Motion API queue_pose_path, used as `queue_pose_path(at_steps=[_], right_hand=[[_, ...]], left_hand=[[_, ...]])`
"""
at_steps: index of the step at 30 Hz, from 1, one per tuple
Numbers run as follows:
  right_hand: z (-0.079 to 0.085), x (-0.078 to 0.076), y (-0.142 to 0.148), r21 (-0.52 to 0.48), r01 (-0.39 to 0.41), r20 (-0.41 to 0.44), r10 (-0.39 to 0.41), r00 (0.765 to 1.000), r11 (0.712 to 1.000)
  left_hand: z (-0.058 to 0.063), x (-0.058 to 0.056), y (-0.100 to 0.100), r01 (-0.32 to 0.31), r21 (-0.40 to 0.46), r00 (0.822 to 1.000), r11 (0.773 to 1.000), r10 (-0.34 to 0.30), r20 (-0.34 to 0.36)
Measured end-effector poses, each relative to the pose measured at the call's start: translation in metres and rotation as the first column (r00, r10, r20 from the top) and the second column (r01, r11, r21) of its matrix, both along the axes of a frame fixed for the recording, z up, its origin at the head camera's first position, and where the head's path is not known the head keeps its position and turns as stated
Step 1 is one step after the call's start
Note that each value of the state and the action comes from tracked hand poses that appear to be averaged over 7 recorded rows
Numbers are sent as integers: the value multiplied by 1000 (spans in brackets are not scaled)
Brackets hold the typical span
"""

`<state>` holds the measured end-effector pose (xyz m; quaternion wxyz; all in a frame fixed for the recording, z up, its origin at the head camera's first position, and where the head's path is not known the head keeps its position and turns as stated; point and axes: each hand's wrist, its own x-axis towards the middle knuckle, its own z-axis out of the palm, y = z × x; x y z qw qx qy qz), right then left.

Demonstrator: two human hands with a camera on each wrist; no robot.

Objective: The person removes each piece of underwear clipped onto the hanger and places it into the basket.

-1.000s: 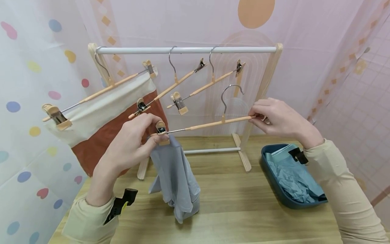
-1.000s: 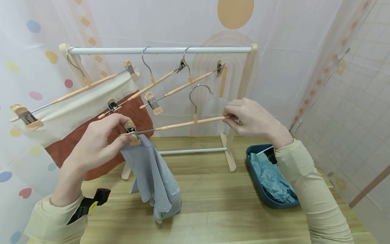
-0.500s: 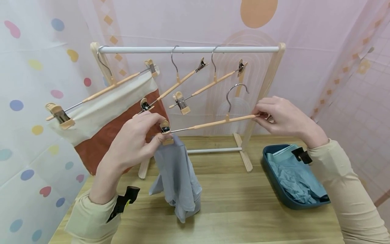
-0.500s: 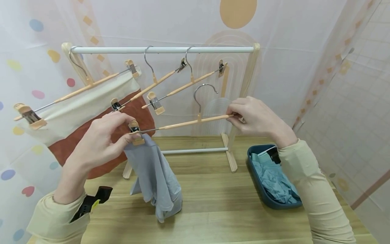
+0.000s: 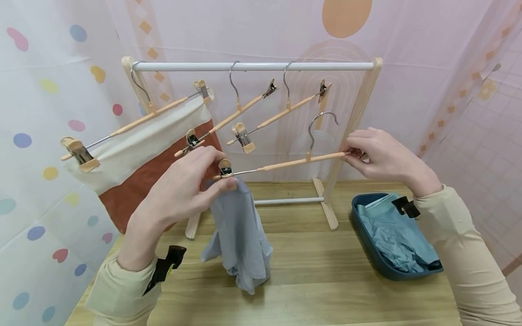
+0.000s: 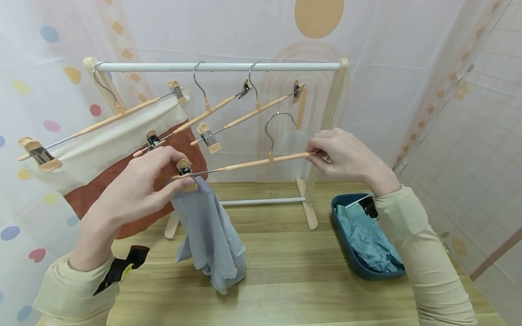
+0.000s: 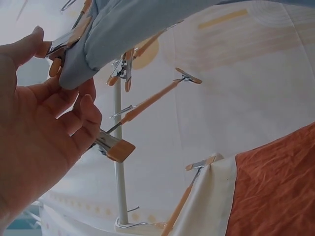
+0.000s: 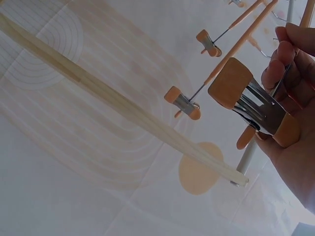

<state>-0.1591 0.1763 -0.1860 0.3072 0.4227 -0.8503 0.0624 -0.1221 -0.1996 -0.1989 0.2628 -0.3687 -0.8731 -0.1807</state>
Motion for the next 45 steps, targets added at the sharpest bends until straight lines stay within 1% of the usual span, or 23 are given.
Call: queue_pose_path(at_steps=[2,4,8,11,13,21,24,28,34,40,45], right_hand=[[0,0,0,-3,-2,1,2,1000,1000],[1,0,0,-1,-5,-1,5,1000,1000],[1,-1,0,3,-11,0,11,1000,1000],[1,-1,0,0,-18,2,18,1000,1000],[1,-1,0,-5,-23,3,23,1000,1000],[2,0,0,-15,-9,5,10,1000,1000],[2,0,0,-13,-14,8,14,1000,1000],[2,0,1,-6,-22,15,22,1000,1000],[2,1,1,-3,-11,24,11,1000,1000],[2,1,0,-4,3,34,-3,999,1000],[2,0,0,-7,5,40,-4,999,1000]], left_hand=[[1,-1,0,3,-1,1000,1000,-3,0],[2,-1,0,5,-14,1000,1000,-5,-14],[4,-3,0,30,-40,995,999,-33,-93],[5,-5,0,73,-37,985,997,-77,-152],[6,-6,1,99,-28,980,995,-102,-171],[6,-8,2,185,37,966,982,-175,-188],[6,-9,2,220,50,958,974,-206,-199],[6,-10,2,251,56,951,966,-236,-202],[5,-10,3,253,52,948,966,-237,-213],[6,-8,4,253,75,949,964,-232,-215],[6,-6,5,228,80,956,970,-208,-205]])
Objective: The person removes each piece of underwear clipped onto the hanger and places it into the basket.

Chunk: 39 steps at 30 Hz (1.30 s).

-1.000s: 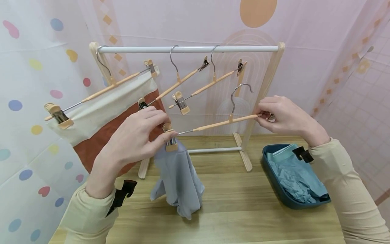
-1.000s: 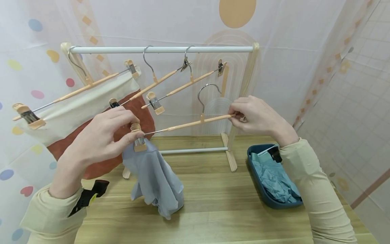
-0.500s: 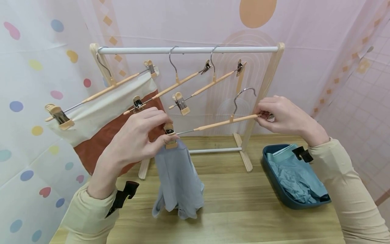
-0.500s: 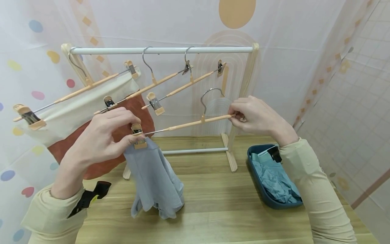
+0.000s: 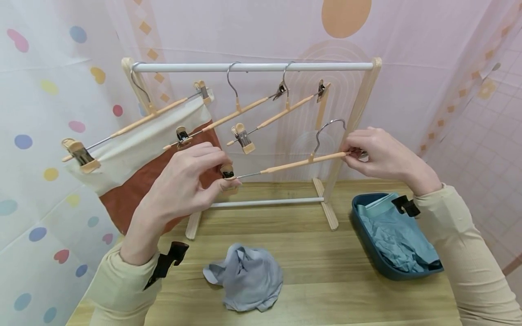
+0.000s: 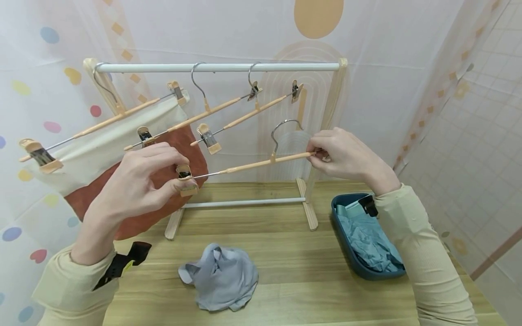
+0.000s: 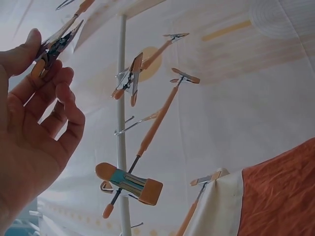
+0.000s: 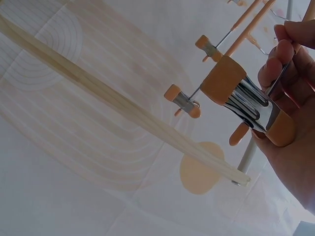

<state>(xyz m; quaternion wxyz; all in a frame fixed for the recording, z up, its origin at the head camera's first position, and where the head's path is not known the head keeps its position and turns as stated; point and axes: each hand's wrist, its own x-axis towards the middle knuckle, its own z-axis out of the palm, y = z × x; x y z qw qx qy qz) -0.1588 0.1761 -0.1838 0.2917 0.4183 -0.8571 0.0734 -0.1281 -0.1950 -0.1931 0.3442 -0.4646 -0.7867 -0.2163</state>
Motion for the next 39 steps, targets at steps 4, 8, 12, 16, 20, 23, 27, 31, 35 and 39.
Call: queue_pose_path(at_steps=[4,8,12,16,20,23,27,31,35,39], right_hand=[[-1,-3,0,2,-3,24,3,1000,1000],[-5,-9,-2,0,1,43,-1,999,1000],[-9,-13,-2,-1,18,40,-18,999,1000],[-9,-16,-3,5,21,38,-21,999,1000],[-9,-18,-3,-3,19,51,-19,999,1000],[-10,-20,-4,-17,10,47,-10,999,1000],[-12,-26,-3,-61,-15,-5,14,1000,998],[-21,-32,1,-174,9,-39,-16,999,985],[-39,-40,8,-333,77,-25,-90,996,940],[-59,-50,11,-462,116,-24,-143,989,879]], left_hand=[[-1,2,1,-16,1,1000,1000,16,9],[-2,5,3,-27,5,1000,1000,27,10],[-4,8,4,-47,-3,999,999,47,15],[-5,9,5,-62,-9,998,998,62,21],[-8,9,7,-72,20,997,997,72,6],[-10,8,9,-84,58,996,995,86,-24],[-13,8,12,-108,107,992,988,113,-48],[-15,13,16,-134,134,988,982,143,-59],[-16,20,20,-166,135,982,977,177,-70],[-17,24,26,-193,146,974,970,207,-88]])
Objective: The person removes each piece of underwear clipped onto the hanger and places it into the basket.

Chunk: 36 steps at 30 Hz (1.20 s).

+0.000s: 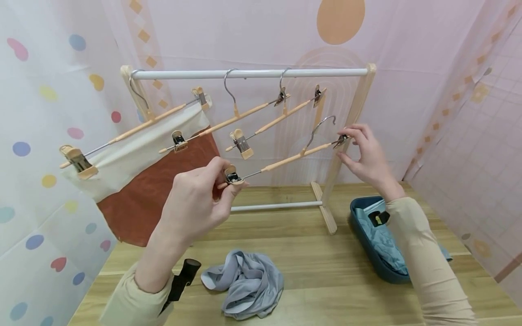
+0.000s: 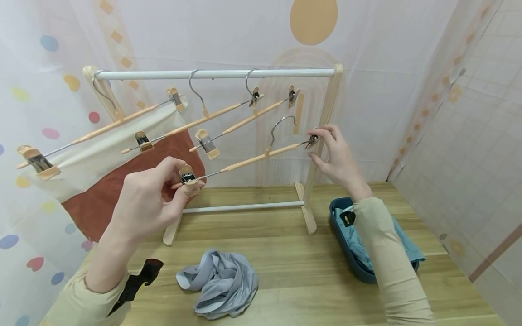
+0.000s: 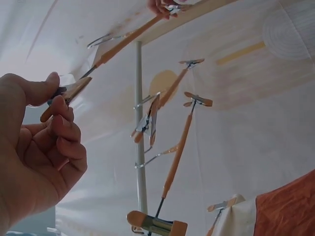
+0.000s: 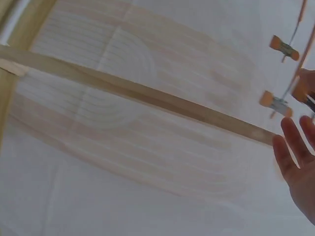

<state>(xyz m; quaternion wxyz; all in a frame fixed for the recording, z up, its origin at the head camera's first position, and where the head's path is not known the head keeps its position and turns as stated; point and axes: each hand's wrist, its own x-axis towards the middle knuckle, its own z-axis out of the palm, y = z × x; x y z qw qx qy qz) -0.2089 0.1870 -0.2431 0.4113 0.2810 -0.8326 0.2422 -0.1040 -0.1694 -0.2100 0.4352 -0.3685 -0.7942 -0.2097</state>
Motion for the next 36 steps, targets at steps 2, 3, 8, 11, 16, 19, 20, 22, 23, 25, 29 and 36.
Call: queue_pose_path(at_steps=[2,3,8,11,16,19,20,22,23,25,29,36], right_hand=[[-11,-5,-1,-71,-3,-21,2,1000,997],[-17,-8,-1,-101,-9,-37,5,999,995],[-42,-19,-2,-306,-22,-70,0,998,952],[-53,-25,1,-407,42,14,-40,999,913],[-66,-38,6,-418,183,323,-43,946,890],[-73,-43,7,-347,219,469,-33,883,912],[-75,-45,7,-326,223,496,-34,868,919],[-79,-47,7,-300,223,526,-35,850,927],[-81,-47,7,-285,226,533,-42,845,931],[-84,-48,6,-267,232,539,-54,840,935],[-88,-49,4,-260,232,542,-57,839,937],[-90,-50,2,-257,227,535,-57,843,939]], left_hand=[[-1,1,2,-10,12,1000,1000,10,-6],[-1,2,3,-16,18,1000,1000,16,-10],[-2,4,7,-37,46,999,998,38,-25],[-2,5,9,-51,80,998,995,54,-39],[-2,-1,16,-84,179,994,980,95,-57],[-1,-6,23,-96,241,992,966,114,-61],[-1,-8,25,-97,263,991,960,117,-61],[1,-11,30,-95,300,991,949,117,-57],[2,-13,32,-95,314,991,945,119,-56],[4,-16,37,-95,344,992,934,119,-49],[6,-21,45,-102,376,991,921,126,-37],[10,-30,58,-116,402,991,908,135,-20]])
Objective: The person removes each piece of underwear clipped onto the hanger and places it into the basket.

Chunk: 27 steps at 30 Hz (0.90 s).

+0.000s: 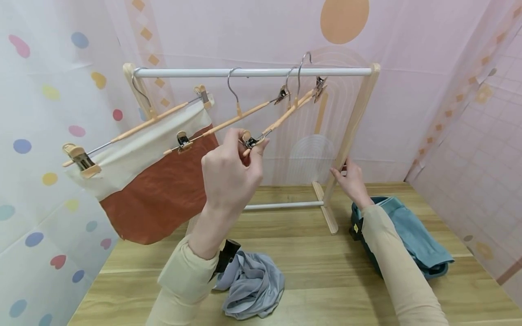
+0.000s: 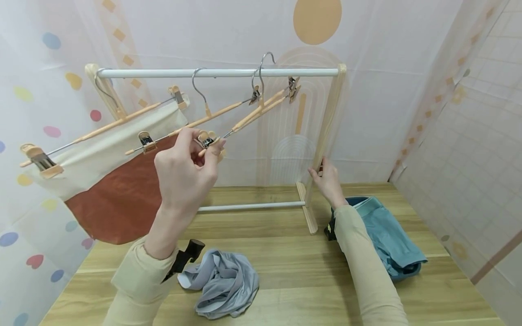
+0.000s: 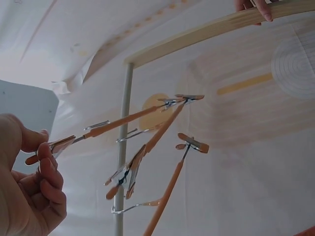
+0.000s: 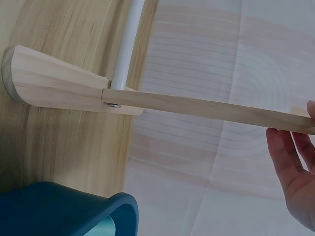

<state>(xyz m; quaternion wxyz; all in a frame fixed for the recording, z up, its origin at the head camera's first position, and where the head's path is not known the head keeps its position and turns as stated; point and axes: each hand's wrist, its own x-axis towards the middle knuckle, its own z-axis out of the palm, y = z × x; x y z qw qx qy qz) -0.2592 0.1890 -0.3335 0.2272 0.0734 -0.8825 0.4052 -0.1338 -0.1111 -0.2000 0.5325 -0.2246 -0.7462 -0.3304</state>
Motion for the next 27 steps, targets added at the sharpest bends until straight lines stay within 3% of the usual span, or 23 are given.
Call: queue_pose_path(at_steps=[10,22,27], right_hand=[[-1,-1,1,24,11,-28,-11,1000,1000],[0,1,2,30,7,-9,-7,1000,1000],[0,1,2,43,13,4,-13,1000,999]], left_hand=[[5,-3,19,-1,6,999,1000,1,48],[10,0,35,102,85,987,991,-112,115],[11,3,34,113,100,986,989,-124,113]])
